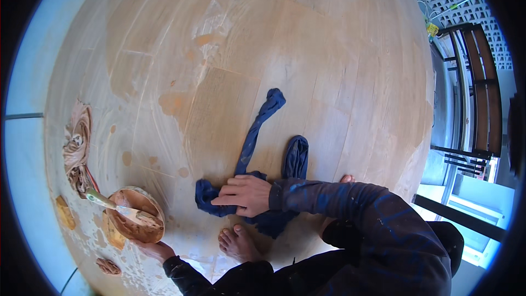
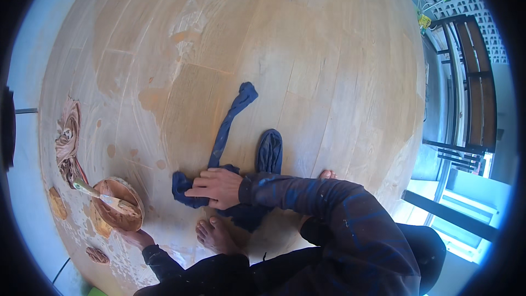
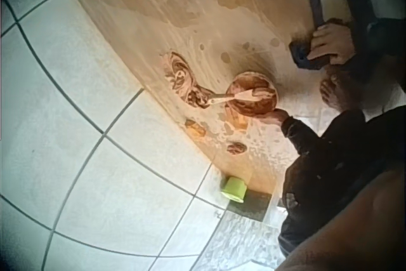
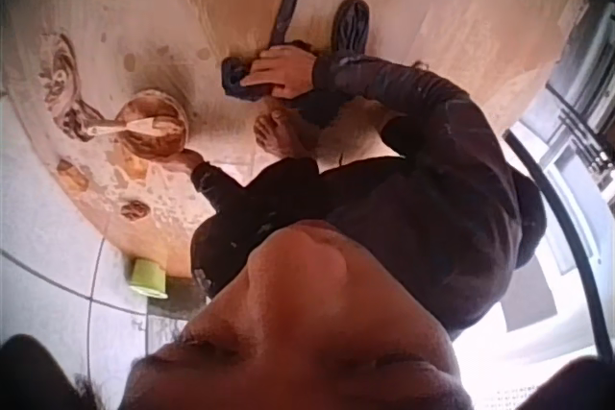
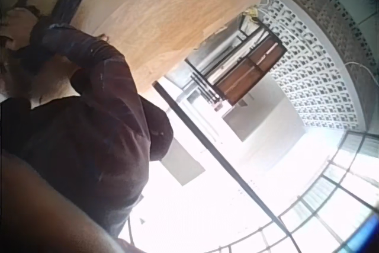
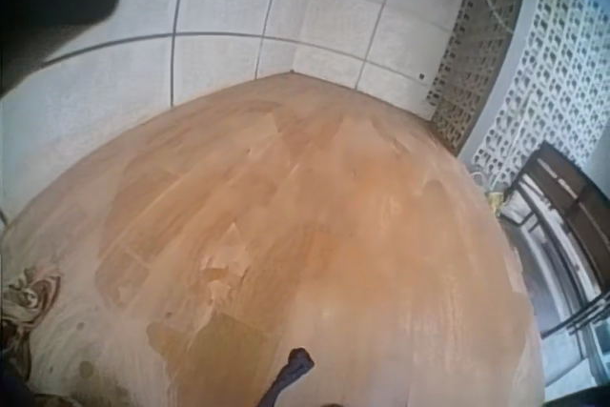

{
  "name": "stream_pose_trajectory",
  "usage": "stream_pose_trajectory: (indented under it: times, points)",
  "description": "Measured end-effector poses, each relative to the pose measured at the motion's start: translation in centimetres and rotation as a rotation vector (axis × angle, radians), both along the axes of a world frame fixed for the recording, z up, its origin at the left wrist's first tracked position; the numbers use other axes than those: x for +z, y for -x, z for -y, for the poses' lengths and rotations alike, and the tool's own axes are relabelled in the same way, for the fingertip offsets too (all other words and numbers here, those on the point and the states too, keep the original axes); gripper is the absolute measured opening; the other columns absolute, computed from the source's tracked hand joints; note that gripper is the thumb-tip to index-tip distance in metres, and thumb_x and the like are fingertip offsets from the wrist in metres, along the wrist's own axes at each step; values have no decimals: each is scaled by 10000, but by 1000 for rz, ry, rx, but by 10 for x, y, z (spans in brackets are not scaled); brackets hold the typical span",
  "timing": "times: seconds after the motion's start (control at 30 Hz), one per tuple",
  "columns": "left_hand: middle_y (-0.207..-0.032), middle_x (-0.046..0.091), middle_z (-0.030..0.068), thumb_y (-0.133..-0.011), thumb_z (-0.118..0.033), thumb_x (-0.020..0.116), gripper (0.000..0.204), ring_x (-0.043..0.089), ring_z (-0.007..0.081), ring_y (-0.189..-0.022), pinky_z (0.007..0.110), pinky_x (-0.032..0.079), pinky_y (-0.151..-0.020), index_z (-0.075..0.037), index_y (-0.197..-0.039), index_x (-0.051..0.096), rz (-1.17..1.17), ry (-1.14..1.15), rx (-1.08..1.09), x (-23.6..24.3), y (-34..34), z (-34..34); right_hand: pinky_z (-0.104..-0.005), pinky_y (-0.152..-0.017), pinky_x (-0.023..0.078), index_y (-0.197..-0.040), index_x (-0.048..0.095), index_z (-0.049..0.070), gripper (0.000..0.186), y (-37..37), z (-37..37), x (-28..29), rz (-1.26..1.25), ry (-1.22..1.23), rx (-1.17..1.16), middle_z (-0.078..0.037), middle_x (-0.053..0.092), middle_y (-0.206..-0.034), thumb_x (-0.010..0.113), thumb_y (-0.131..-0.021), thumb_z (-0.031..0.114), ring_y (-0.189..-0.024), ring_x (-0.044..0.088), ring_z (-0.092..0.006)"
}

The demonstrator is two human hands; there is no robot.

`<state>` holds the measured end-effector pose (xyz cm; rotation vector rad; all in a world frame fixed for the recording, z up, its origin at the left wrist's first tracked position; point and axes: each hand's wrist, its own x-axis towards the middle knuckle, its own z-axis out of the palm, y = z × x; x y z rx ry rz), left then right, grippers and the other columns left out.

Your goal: The person wipes a section of wooden floor with a blue cloth, applies a paste-like filler from a bowl into floor gaps using a spatula and their fingers, and then wipes the surface again with the cloth.

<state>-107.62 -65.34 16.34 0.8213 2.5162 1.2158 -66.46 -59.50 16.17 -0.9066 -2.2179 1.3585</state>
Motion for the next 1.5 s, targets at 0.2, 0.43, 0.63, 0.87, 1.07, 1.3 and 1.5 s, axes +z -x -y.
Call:
stream_pose_trajectory:
  times: [0.2,0.43,0.63,0.87,1.07,1.3,1.5]
  points:
    - [-1517,553,274,-1049,-344,662,707,582,388,-1299,492,433,-1148,-2,-1601,382,-410,372,-337,-16,53,34,-409,-915,555,-1312,696,40,490,-87,-47,63,-164,69,-657,-183,676,-1071,632,-826,47,-1013,684,-362]
    - [-1718,295,206,-1124,-591,356,818,352,350,-1560,481,252,-1318,18,-1664,269,365,-42,-65,5,-1,-27,-466,-961,511,-1280,642,42,365,-198,-139,-18,443,-322,-1374,-206,618,-1164,753,-969,200,-1104,621,-415]
    - [-1676,345,269,-1128,-575,375,824,439,369,-1493,486,333,-1277,92,-1610,346,186,30,11,20,-42,-50,-512,-932,497,-1140,660,93,225,-269,-253,-71,575,-528,-1311,-187,663,-1095,715,-955,210,-1077,611,-425]
    - [-1641,389,294,-1135,-578,348,822,483,384,-1450,492,362,-1258,117,-1569,403,227,-23,70,21,-44,-58,-507,-909,500,-1103,604,40,226,-217,-204,-53,314,-438,-721,-203,624,-1057,722,-921,105,-1049,602,-448]
    - [-1659,366,287,-1130,-595,354,850,458,378,-1473,486,356,-1264,126,-1579,380,207,-111,27,29,-75,-73,-450,-883,476,-1069,625,111,285,-95,-57,-12,258,-244,-262,-108,590,-1077,762,-820,113,-1055,584,-343]
    - [-1713,283,232,-1127,-590,373,850,363,357,-1548,491,276,-1300,66,-1654,256,413,-190,-41,34,-55,-66,-432,-931,526,-1157,667,66,293,-114,-43,20,-45,-157,-780,-155,642,-1094,794,-898,114,-1065,642,-388]
    - [-1701,299,249,-1129,-591,369,847,385,363,-1533,488,297,-1295,75,-1644,271,406,-106,8,45,-84,-77,-486,-850,545,-979,715,32,170,-245,-194,-40,238,-293,-1335,-210,706,-990,790,-886,153,-963,680,-434]
